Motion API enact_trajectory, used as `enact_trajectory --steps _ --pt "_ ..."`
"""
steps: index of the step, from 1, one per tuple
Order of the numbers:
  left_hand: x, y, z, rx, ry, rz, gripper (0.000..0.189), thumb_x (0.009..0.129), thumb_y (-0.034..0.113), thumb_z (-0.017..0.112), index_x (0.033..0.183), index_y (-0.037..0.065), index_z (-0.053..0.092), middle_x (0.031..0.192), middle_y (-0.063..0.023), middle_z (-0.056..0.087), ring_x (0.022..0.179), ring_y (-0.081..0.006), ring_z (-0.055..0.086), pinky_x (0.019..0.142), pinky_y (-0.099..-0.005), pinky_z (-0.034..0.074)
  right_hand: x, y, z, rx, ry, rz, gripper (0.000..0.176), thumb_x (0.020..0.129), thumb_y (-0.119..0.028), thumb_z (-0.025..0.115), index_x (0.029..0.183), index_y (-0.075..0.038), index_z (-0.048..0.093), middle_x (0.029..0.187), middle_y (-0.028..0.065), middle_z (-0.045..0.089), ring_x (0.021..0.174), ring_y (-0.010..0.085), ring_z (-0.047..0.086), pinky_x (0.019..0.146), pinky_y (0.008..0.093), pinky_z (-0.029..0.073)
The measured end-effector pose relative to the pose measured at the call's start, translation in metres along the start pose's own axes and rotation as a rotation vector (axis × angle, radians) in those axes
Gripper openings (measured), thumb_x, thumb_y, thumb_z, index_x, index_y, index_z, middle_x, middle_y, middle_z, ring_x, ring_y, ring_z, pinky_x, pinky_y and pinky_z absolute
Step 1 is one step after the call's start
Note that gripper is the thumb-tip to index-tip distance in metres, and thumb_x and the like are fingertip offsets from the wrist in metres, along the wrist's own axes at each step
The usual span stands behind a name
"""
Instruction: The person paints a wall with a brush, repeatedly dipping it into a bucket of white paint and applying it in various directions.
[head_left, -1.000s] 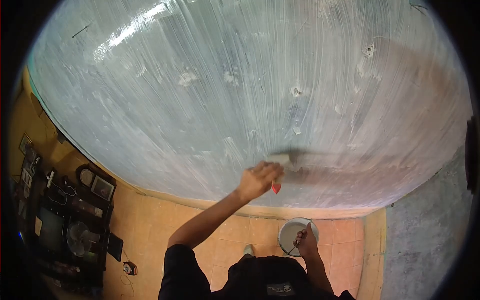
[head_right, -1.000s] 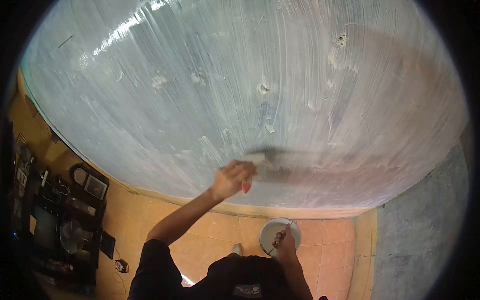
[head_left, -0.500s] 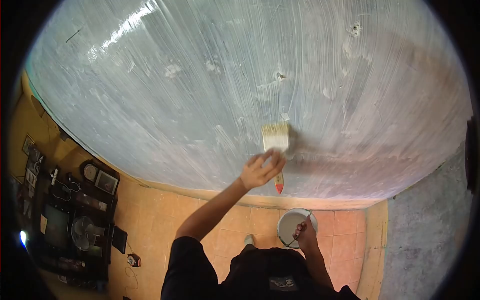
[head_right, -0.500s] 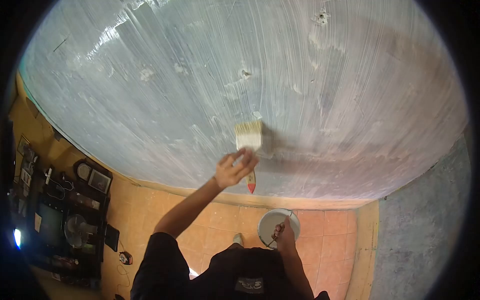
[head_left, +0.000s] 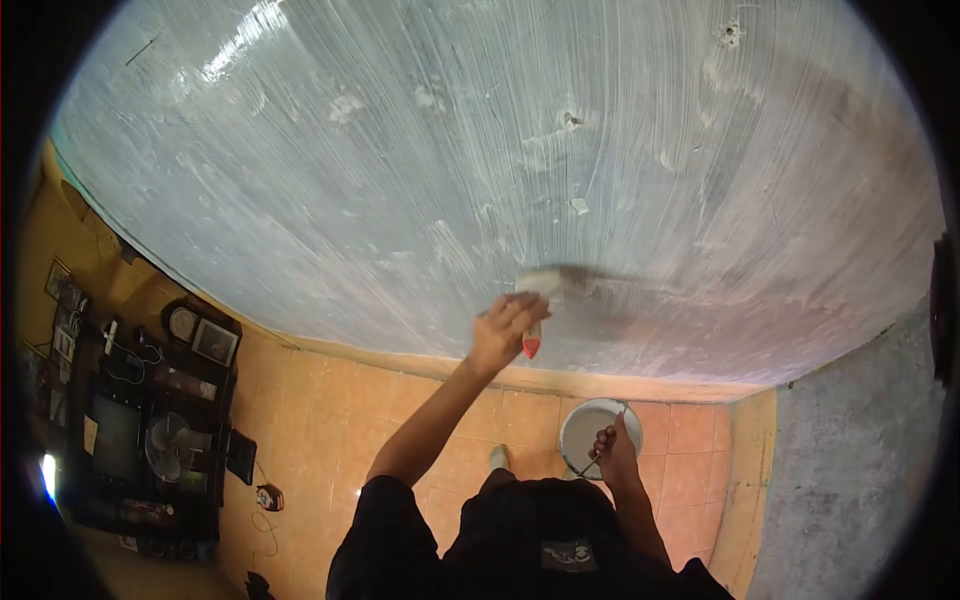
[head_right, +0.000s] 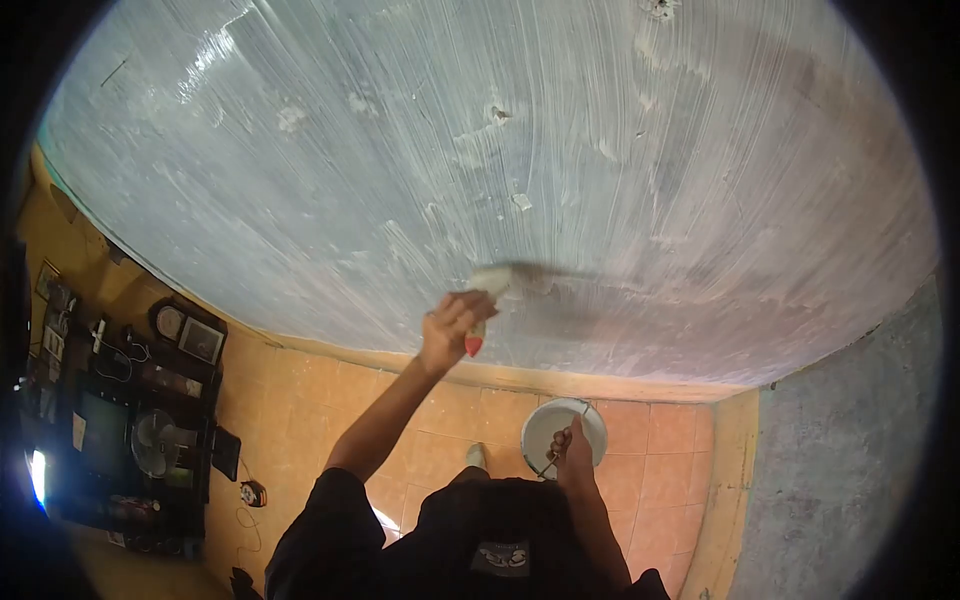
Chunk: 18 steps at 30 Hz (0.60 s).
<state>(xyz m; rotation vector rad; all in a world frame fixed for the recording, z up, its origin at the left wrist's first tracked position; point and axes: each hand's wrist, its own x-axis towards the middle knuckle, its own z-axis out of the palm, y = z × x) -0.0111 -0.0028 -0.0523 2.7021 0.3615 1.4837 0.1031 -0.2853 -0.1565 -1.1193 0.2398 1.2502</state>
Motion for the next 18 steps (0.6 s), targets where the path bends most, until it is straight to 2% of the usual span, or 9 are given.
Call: enact_trajectory --steps 1,3,4,6,8,11,14,18 --pt "0.016 0.002 -0.012 -0.001 -0.003 -0.004 0.041 0.069 0.01 0.079 0.108 0.017 0.071 0.111 0.0001 0.07 0.097 -0.0203 0.068 0.067 -0.0294 0.059 0.0 0.001 0.001 0.002 -0.006 -0.004 0.04 0.103 -0.051 0.047 0.081 -0.019 0.043 0.068 -0.0035 0.043 0.061 0.0112 0.041 0.063 0.0305 0.039" --pt "0.036 0.004 -0.027 0.126 0.218 0.081 0.038 0.068 0.01 0.081 0.105 0.017 0.073 0.109 -0.0011 0.07 0.097 -0.0221 0.068 0.068 -0.0292 0.059 0.0 0.004 0.003 0.003 -0.008 -0.006 0.04 0.103 -0.052 0.047 0.081 -0.019 0.043 0.069 -0.0036 0.043 0.061 0.0112 0.041 0.064 0.0307 0.039" --pt "0.037 0.004 -0.029 0.124 0.218 0.079 0.038 0.068 0.01 0.081 0.105 0.017 0.073 0.109 -0.0011 0.07 0.097 -0.0221 0.068 0.068 -0.0292 0.059 0.002 0.005 0.004 0.005 -0.009 -0.008 0.04 0.103 -0.052 0.048 0.081 -0.019 0.043 0.069 -0.0036 0.043 0.061 0.0112 0.042 0.064 0.0307 0.039" --pt "0.038 0.005 -0.03 0.185 0.324 0.154 0.034 0.067 0.006 0.081 0.101 0.013 0.076 0.11 -0.005 0.07 0.099 -0.0256 0.067 0.074 -0.0313 0.06 0.003 0.008 0.006 0.007 -0.008 -0.014 0.04 0.103 -0.052 0.048 0.081 -0.019 0.043 0.069 -0.0036 0.043 0.061 0.0112 0.042 0.064 0.0307 0.039" --pt "0.025 0.001 -0.018 0.157 0.3 0.156 0.037 0.068 0.006 0.08 0.104 0.015 0.077 0.113 -0.0039 0.069 0.103 -0.0265 0.067 0.076 -0.0315 0.06 0.004 0.009 0.007 -0.008 -0.028 -0.012 0.043 0.102 -0.057 0.046 0.082 -0.019 0.044 0.07 -0.0028 0.041 0.062 0.012 0.04 0.066 0.0329 0.039" --pt "-0.029 -0.011 0.017 0.183 0.066 0.2 0.041 0.07 0.007 0.075 0.11 0.019 0.076 0.126 -0.0021 0.064 0.109 -0.0258 0.065 0.076 -0.0301 0.059 0.005 0.01 0.009 0.002 -0.035 -0.005 0.043 0.102 -0.057 0.046 0.082 -0.018 0.043 0.07 -0.0025 0.04 0.062 0.0124 0.04 0.066 0.033 0.04" --pt "-0.086 -0.009 0.047 0.135 -0.125 0.172 0.043 0.073 0.012 0.072 0.115 0.019 0.071 0.123 -0.0011 0.064 0.107 -0.0223 0.066 0.075 -0.0293 0.059 0.003 0.01 0.014 0.015 -0.02 0.01 0.04 0.103 -0.052 0.048 0.081 -0.018 0.043 0.069 -0.0031 0.042 0.061 0.0115 0.042 0.063 0.0308 0.039" --pt "-0.131 0.012 0.051 0.019 -0.178 0.148 0.043 0.076 0.013 0.067 0.119 0.017 0.07 0.127 -0.0029 0.063 0.113 -0.0237 0.063 0.076 -0.0311 0.059 0.003 0.01 0.014 0.033 -0.031 0.015 0.04 0.103 -0.052 0.048 0.082 -0.018 0.043 0.069 -0.0028 0.041 0.06 0.0116 0.041 0.062 0.0305 0.038"
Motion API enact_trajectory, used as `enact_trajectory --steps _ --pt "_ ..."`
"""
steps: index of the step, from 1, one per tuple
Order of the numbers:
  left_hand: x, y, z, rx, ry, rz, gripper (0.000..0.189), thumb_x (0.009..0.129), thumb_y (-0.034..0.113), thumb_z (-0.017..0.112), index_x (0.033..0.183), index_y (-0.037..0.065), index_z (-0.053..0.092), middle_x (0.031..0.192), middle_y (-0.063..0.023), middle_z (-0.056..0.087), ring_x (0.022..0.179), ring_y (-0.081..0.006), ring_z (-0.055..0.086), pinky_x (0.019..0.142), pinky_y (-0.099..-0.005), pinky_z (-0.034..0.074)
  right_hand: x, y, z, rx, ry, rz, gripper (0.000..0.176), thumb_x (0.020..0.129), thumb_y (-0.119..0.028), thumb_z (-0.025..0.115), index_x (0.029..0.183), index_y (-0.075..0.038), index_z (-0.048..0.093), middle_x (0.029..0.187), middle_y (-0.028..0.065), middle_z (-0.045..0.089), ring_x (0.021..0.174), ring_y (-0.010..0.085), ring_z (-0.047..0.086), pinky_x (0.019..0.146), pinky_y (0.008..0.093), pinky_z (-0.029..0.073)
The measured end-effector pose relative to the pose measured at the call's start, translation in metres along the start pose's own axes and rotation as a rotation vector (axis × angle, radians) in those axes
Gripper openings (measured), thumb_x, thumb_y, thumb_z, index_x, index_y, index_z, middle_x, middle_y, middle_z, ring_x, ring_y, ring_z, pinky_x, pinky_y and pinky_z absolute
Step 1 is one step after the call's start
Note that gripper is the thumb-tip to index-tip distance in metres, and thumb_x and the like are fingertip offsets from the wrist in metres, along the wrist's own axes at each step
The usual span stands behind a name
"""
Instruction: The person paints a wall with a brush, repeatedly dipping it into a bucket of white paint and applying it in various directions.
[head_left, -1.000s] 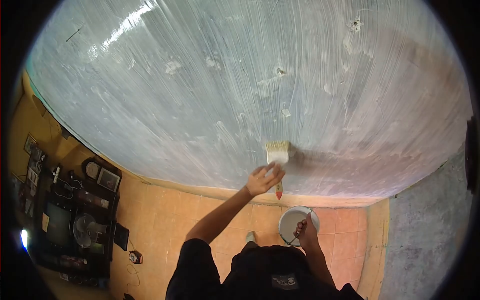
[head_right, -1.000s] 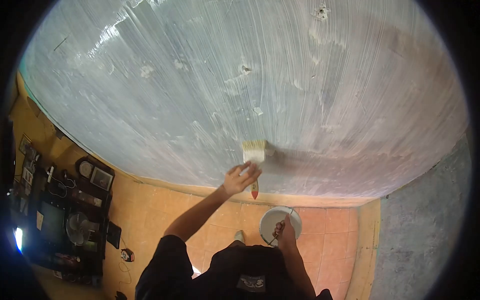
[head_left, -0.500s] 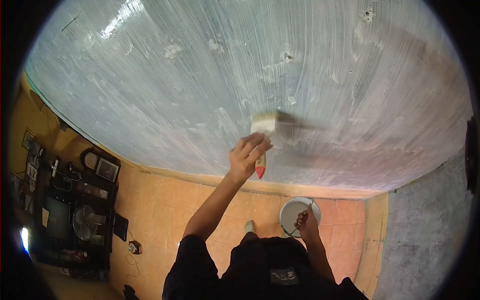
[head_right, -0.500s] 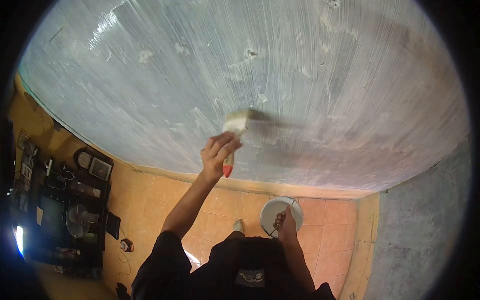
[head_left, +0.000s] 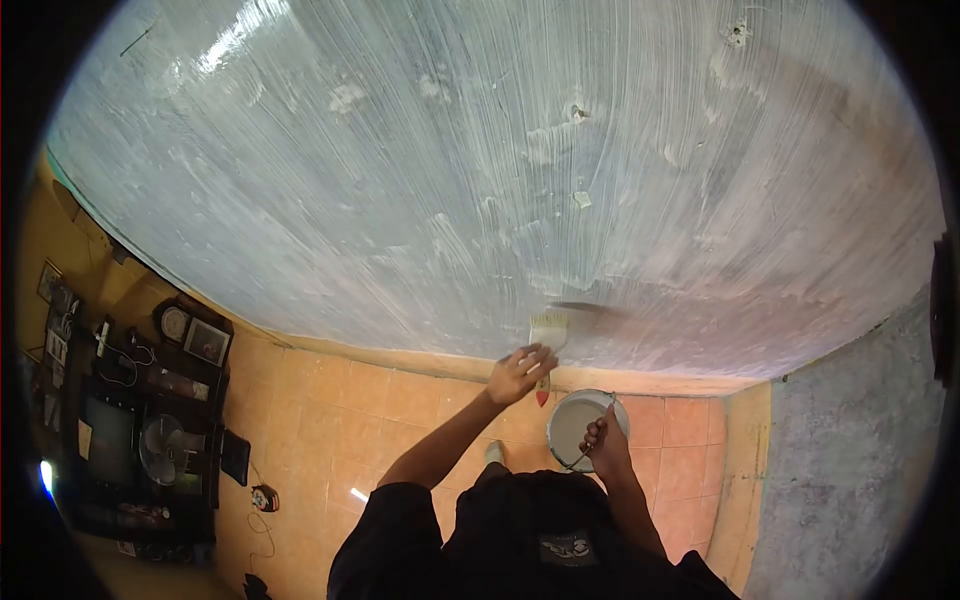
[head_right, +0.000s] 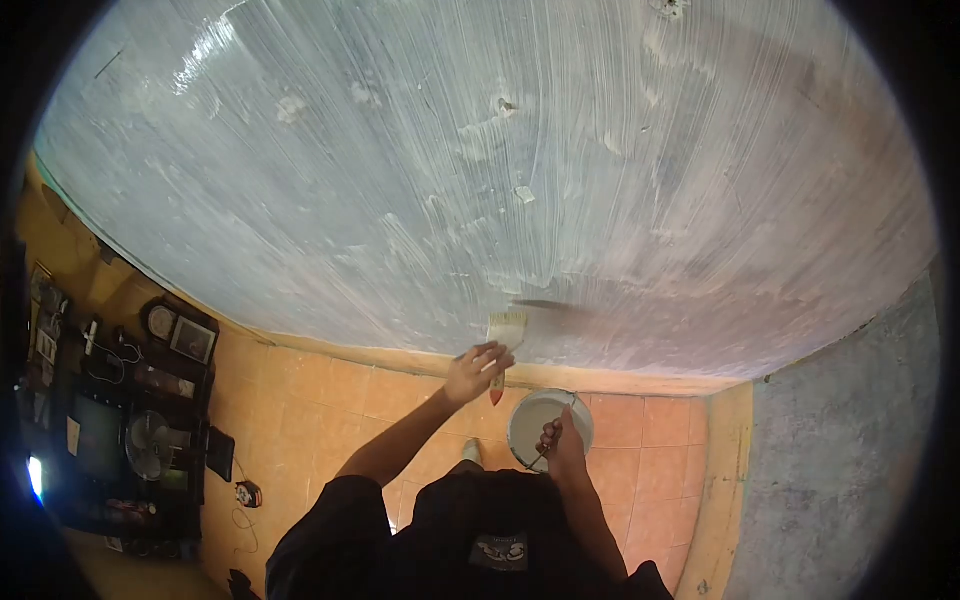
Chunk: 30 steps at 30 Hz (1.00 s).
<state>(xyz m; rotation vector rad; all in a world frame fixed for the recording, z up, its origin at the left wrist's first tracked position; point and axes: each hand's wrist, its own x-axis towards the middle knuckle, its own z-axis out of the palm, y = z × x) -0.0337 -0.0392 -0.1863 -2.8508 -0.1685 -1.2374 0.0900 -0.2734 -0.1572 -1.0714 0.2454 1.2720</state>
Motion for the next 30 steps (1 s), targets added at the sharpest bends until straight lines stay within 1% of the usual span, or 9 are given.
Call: enact_trajectory --steps 3,7,11,13,16,20,26,28,30 --pt "-0.006 0.019 -0.016 -0.189 -0.042 -0.099 0.04 0.073 0.01 0.073 0.113 0.012 0.071 0.116 -0.0036 0.067 0.107 -0.023 0.065 0.076 -0.0324 0.059 -0.004 -0.003 0.005 -0.015 -0.024 -0.004 0.043 0.103 -0.055 0.044 0.082 -0.018 0.044 0.069 -0.002 0.039 0.06 0.0131 0.039 0.065 0.0326 0.039" --pt "0.007 0.043 -0.045 -0.354 0.013 -0.318 0.023 0.081 0.01 0.078 0.103 0.011 0.072 0.101 -0.0038 0.07 0.091 -0.0224 0.068 0.072 -0.0337 0.058 -0.005 -0.008 0.008 -0.032 -0.023 -0.026 0.041 0.104 -0.051 0.045 0.082 -0.016 0.043 0.067 -0.0029 0.039 0.053 0.0089 0.035 0.052 0.0258 0.032" --pt "0.024 0.053 -0.069 -0.429 -0.039 -0.471 0.02 0.083 0.01 0.077 0.102 0.008 0.072 0.1 -0.0062 0.072 0.087 -0.024 0.07 0.071 -0.0337 0.059 -0.014 -0.021 0.018 -0.095 -0.084 -0.054 0.041 0.105 -0.05 0.045 0.083 -0.016 0.043 0.066 -0.0045 0.037 0.049 0.0053 0.027 0.046 0.0224 0.022" --pt "0.045 0.059 -0.084 -0.669 -0.053 -0.796 0.015 0.088 0.007 0.073 0.1 0.0 0.072 0.096 -0.0128 0.074 0.088 -0.0247 0.073 0.074 -0.036 0.06 -0.019 -0.028 0.026 -0.113 -0.1 -0.039 0.04 0.105 -0.05 0.043 0.083 -0.016 0.044 0.067 -0.0044 0.037 0.05 0.0055 0.027 0.046 0.0224 0.023" --pt "0.052 0.064 -0.077 -0.705 -0.066 -0.914 0.016 0.09 0.007 0.071 0.103 -0.003 0.071 0.094 -0.0131 0.075 0.086 -0.0225 0.074 0.075 -0.0342 0.061 -0.026 -0.033 0.033 -0.144 -0.158 -0.036 0.038 0.106 -0.048 0.042 0.086 -0.016 0.046 0.069 -0.0045 0.039 0.051 0.0055 0.027 0.048 0.0223 0.024" --pt "0.054 0.077 -0.066 -0.73 -0.086 -1.051 0.019 0.091 0.009 0.071 0.105 -0.003 0.069 0.089 -0.0146 0.074 0.081 -0.0212 0.075 0.072 -0.0326 0.061 -0.034 -0.036 0.046 -0.109 -0.149 -0.025 0.034 0.106 -0.043 0.045 0.087 -0.015 0.044 0.072 -0.0043 0.039 0.053 0.0043 0.027 0.048 0.0213 0.023" --pt "0.049 0.083 -0.064 -0.713 -0.147 -1.126 0.014 0.093 0.01 0.067 0.097 -0.004 0.067 0.083 -0.015 0.073 0.075 -0.0225 0.074 0.067 -0.0332 0.06 -0.042 -0.041 0.055 -0.083 -0.265 -0.035 0.043 0.106 -0.052 0.035 0.089 -0.015 0.045 0.072 -0.0037 0.04 0.053 0.0049 0.026 0.05 0.0212 0.024" --pt "0.048 0.081 -0.064 -0.679 -0.14 -1.098 0.017 0.092 0.018 0.068 0.092 0.001 0.066 0.076 -0.0176 0.072 0.07 -0.03 0.074 0.062 -0.0372 0.057 -0.042 -0.043 0.056 -0.1 -0.268 -0.016 0.047 0.105 -0.057 0.031 0.09 -0.015 0.045 0.072 -0.0036 0.039 0.053 0.0053 0.026 0.05 0.0212 0.024" --pt "0.047 0.082 -0.066 -0.642 -0.152 -1.097 0.017 0.092 0.02 0.068 0.09 0.003 0.065 0.073 -0.0179 0.07 0.068 -0.0313 0.072 0.059 -0.0391 0.055 -0.045 -0.043 0.059 -0.097 -0.29 -0.006 0.052 0.104 -0.062 0.029 0.09 -0.015 0.044 0.073 -0.0035 0.039 0.054 0.0057 0.026 0.051 0.0215 0.024"
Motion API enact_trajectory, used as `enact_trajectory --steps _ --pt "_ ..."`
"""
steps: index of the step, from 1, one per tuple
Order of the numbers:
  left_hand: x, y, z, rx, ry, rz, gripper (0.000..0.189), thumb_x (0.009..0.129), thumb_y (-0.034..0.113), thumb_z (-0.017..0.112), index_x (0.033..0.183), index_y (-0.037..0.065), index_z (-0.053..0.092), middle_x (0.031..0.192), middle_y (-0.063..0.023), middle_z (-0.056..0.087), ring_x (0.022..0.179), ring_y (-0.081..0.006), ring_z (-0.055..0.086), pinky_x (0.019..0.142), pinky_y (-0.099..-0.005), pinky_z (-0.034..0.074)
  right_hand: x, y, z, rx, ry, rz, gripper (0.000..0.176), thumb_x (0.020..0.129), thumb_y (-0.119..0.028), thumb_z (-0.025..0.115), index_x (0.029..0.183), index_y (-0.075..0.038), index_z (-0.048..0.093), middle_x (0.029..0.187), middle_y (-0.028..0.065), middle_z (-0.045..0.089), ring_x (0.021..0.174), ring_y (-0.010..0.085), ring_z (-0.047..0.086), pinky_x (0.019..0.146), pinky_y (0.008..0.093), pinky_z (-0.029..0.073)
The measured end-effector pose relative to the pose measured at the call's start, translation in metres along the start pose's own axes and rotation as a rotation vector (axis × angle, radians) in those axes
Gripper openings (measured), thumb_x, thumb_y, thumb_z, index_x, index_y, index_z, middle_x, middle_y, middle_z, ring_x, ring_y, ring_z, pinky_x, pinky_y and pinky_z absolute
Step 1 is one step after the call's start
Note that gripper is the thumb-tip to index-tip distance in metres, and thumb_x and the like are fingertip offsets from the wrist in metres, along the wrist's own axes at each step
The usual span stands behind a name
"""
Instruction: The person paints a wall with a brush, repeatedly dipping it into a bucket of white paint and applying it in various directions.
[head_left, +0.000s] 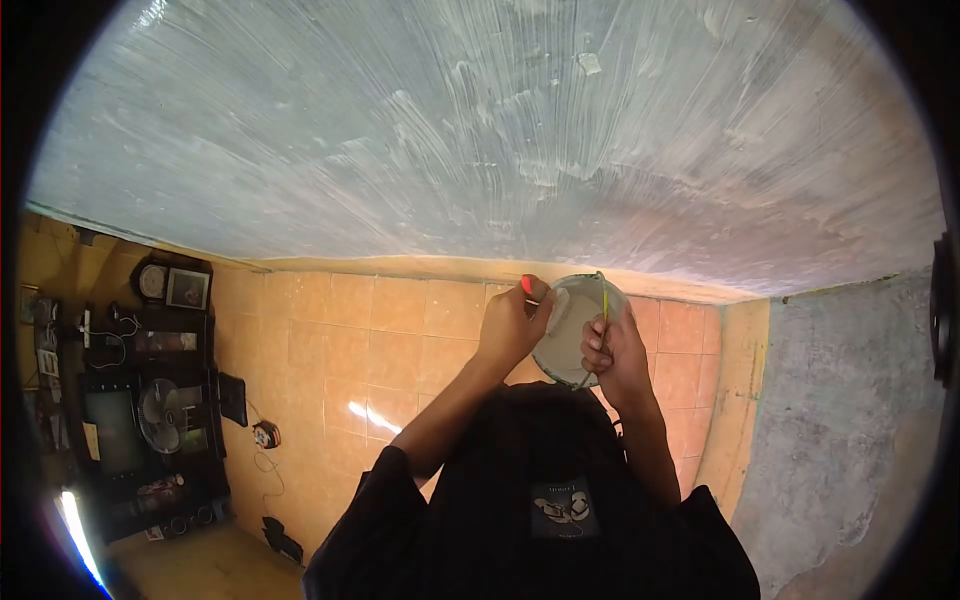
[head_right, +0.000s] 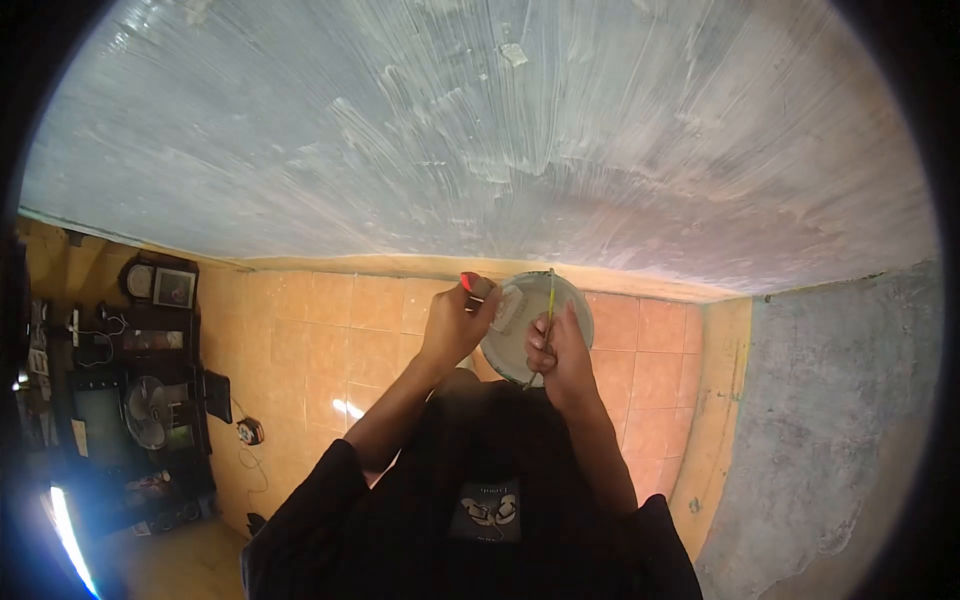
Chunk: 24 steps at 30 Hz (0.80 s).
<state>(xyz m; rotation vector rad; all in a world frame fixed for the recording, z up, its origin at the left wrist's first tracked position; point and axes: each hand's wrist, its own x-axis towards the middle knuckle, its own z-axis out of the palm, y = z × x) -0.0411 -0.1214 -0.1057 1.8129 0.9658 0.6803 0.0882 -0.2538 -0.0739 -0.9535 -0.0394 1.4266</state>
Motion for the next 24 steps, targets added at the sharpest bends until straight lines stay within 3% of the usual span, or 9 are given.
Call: enact_trajectory --steps 2,6,8,24 --pt "0.0 0.0 0.0 0.124 -0.071 0.008 0.018 0.092 0.015 0.069 0.094 -0.002 0.067 0.078 -0.0173 0.073 0.071 -0.0276 0.074 0.063 -0.0351 0.058 0.0 -0.001 0.002 -0.008 -0.007 0.013 0.054 0.103 -0.064 0.029 0.089 -0.014 0.045 0.072 -0.0033 0.039 0.054 0.0061 0.026 0.051 0.0219 0.023" --pt "-0.003 -0.012 0.008 0.159 -0.057 0.02 0.021 0.092 0.02 0.069 0.093 -0.001 0.068 0.075 -0.0174 0.072 0.071 -0.0299 0.074 0.063 -0.0358 0.058 -0.003 -0.004 0.008 0.015 0.004 0.039 0.06 0.101 -0.069 0.025 0.088 -0.013 0.045 0.072 -0.0024 0.038 0.054 0.0071 0.026 0.051 0.0225 0.023" --pt "-0.007 -0.019 0.013 0.13 -0.013 0.044 0.023 0.092 0.025 0.068 0.085 0.004 0.064 0.066 -0.016 0.065 0.06 -0.0358 0.066 0.056 -0.0422 0.052 -0.005 -0.003 0.01 0.015 0.014 0.044 0.062 0.1 -0.07 0.023 0.087 -0.013 0.045 0.072 -0.0022 0.038 0.053 0.0073 0.025 0.051 0.0227 0.023" --pt "-0.012 -0.021 0.02 0.241 -0.058 0.107 0.023 0.092 0.024 0.066 0.088 0.001 0.068 0.071 -0.0162 0.069 0.063 -0.0353 0.067 0.058 -0.0434 0.053 -0.009 0.001 0.01 0.018 0.025 0.039 0.065 0.099 -0.072 0.02 0.087 -0.012 0.044 0.072 -0.0013 0.038 0.055 0.0083 0.027 0.052 0.0236 0.025"
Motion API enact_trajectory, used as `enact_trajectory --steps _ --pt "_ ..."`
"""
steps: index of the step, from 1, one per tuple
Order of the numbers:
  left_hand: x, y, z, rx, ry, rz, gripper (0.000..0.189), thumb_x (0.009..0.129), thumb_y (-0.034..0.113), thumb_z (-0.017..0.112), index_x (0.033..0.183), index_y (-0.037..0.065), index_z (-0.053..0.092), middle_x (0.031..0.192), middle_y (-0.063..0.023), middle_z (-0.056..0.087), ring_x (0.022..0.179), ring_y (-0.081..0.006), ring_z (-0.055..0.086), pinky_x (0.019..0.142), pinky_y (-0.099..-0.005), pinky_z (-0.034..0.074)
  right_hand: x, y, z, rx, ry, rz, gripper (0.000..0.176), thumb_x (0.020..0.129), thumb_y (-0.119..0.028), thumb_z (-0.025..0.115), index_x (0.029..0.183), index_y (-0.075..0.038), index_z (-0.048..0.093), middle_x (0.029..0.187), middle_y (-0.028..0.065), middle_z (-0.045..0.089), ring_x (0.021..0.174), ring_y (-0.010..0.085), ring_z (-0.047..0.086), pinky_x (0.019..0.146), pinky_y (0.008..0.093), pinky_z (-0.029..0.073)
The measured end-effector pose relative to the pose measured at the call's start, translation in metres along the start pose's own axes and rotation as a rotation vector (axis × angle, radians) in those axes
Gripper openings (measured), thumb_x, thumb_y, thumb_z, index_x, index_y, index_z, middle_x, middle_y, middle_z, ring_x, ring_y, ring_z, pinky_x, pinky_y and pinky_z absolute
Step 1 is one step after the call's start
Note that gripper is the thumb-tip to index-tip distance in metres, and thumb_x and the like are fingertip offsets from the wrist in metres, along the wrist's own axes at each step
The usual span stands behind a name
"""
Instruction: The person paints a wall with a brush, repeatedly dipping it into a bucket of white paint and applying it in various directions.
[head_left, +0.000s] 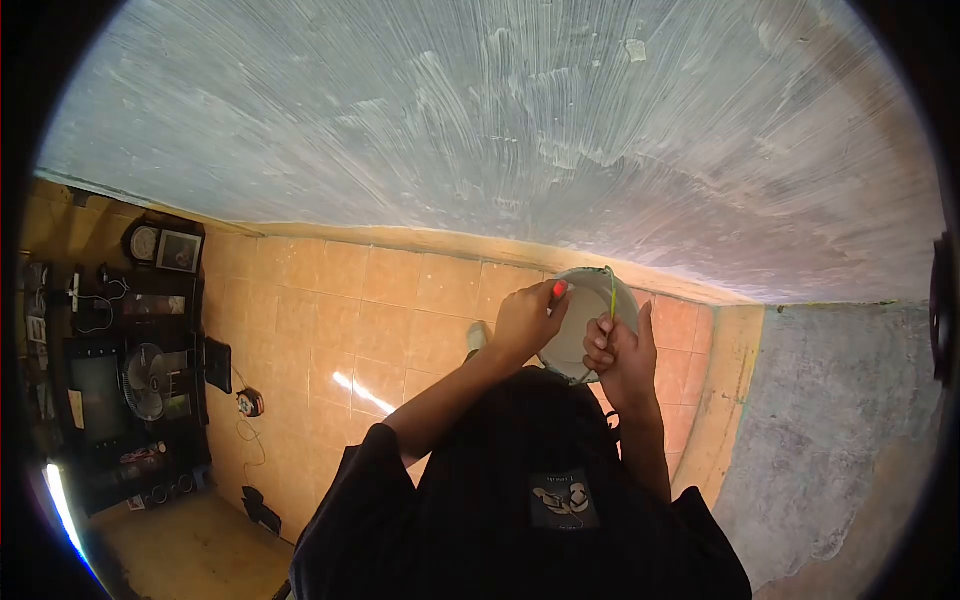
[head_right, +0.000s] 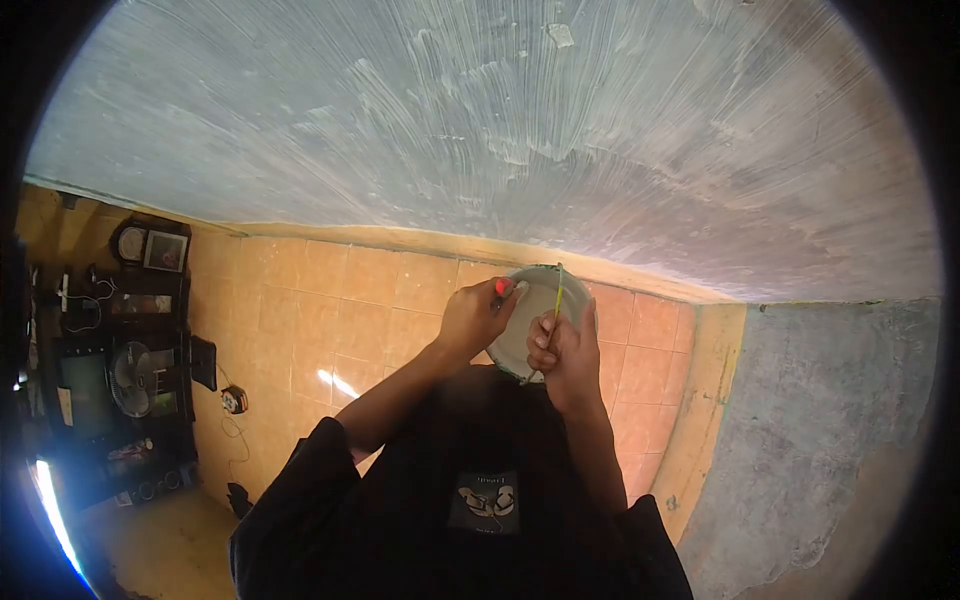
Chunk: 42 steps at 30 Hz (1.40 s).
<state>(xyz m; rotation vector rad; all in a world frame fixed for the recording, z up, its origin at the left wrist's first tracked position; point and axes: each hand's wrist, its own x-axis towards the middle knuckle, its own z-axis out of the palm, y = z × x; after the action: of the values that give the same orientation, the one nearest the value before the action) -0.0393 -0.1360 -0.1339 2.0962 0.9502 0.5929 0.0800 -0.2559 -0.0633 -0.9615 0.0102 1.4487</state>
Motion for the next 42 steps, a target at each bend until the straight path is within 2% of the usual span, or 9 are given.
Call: enact_trajectory --steps 9,21,23,30,33,35,36,38,42 --pt "-0.003 -0.006 0.005 0.039 0.013 0.008 0.023 0.093 0.024 0.065 0.088 0.002 0.067 0.071 -0.0177 0.068 0.061 -0.0357 0.067 0.056 -0.044 0.053 -0.002 0.0 0.002 0.007 -0.026 0.005 0.065 0.099 -0.072 0.022 0.087 -0.012 0.043 0.073 -0.001 0.037 0.056 0.0087 0.028 0.052 0.024 0.025" --pt "-0.006 -0.013 0.009 0.073 0.096 0.058 0.023 0.092 0.026 0.068 0.088 0.004 0.068 0.067 -0.0149 0.066 0.057 -0.0342 0.065 0.052 -0.0429 0.051 0.0 0.0 0.0 0.033 -0.054 0.017 0.063 0.1 -0.071 0.022 0.086 -0.012 0.043 0.072 -0.0009 0.037 0.056 0.0091 0.028 0.053 0.0243 0.025" --pt "-0.006 -0.013 0.007 0.086 0.024 0.022 0.021 0.094 0.025 0.063 0.1 0.005 0.069 0.076 -0.0163 0.069 0.061 -0.0357 0.067 0.057 -0.0452 0.053 0.0 0.0 0.0 0.029 -0.043 0.016 0.063 0.1 -0.07 0.022 0.086 -0.012 0.043 0.072 -0.001 0.037 0.056 0.009 0.028 0.053 0.0244 0.025" --pt "-0.007 -0.01 0.0 0.099 0.072 0.06 0.019 0.092 0.021 0.066 0.103 0.006 0.069 0.077 -0.0147 0.069 0.061 -0.0344 0.067 0.055 -0.0414 0.053 0.003 0.001 0.004 -0.028 -0.028 -0.002 0.063 0.1 -0.07 0.022 0.086 -0.013 0.043 0.073 -0.0011 0.038 0.056 0.0091 0.027 0.054 0.0243 0.026" --pt "-0.009 -0.001 -0.009 0.015 0.153 0.154 0.013 0.089 0.015 0.071 0.1 0.006 0.068 0.08 -0.0129 0.071 0.063 -0.0317 0.069 0.056 -0.0397 0.055 0.005 0.001 0.004 -0.012 -0.021 -0.019 0.062 0.1 -0.07 0.023 0.087 -0.013 0.043 0.073 -0.001 0.038 0.057 0.0091 0.028 0.054 0.0241 0.026" --pt "-0.01 0.003 -0.015 0.068 0.13 0.253 0.025 0.083 0.004 0.071 0.107 0.008 0.067 0.094 -0.0104 0.072 0.073 -0.03 0.071 0.06 -0.0383 0.057 0.007 0.002 0.004 -0.002 -0.026 -0.022 0.061 0.101 -0.069 0.024 0.087 -0.013 0.044 0.074 -0.001 0.039 0.058 0.0093 0.029 0.055 0.024 0.027" --pt "-0.012 0.002 -0.016 0.067 0.13 0.259 0.025 0.083 0.004 0.071 0.107 0.008 0.067 0.094 -0.0104 0.072 0.073 -0.03 0.071 0.06 -0.0383 0.057 0.008 0.003 0.005 0.007 -0.034 -0.018 0.06 0.101 -0.069 0.024 0.087 -0.013 0.044 0.074 -0.001 0.04 0.059 0.0094 0.031 0.056 0.0239 0.028" --pt "-0.013 -0.004 -0.016 0.124 0.124 0.361 0.037 0.074 -0.002 0.07 0.109 0.009 0.066 0.106 -0.0084 0.07 0.085 -0.028 0.072 0.064 -0.0378 0.058 0.011 0.006 0.006 0.02 -0.03 -0.026 0.059 0.101 -0.068 0.025 0.088 -0.014 0.045 0.075 -0.0011 0.04 0.06 0.0097 0.032 0.057 0.0239 0.029" --pt "-0.012 -0.012 -0.02 0.175 0.158 0.434 0.045 0.071 -0.002 0.067 0.114 0.011 0.063 0.108 -0.006 0.067 0.088 -0.0242 0.07 0.064 -0.0362 0.058 0.014 0.008 0.013 0.044 -0.074 -0.059 0.055 0.102 -0.064 0.027 0.091 -0.014 0.045 0.078 -0.0007 0.044 0.063 0.0097 0.035 0.061 0.0232 0.032"
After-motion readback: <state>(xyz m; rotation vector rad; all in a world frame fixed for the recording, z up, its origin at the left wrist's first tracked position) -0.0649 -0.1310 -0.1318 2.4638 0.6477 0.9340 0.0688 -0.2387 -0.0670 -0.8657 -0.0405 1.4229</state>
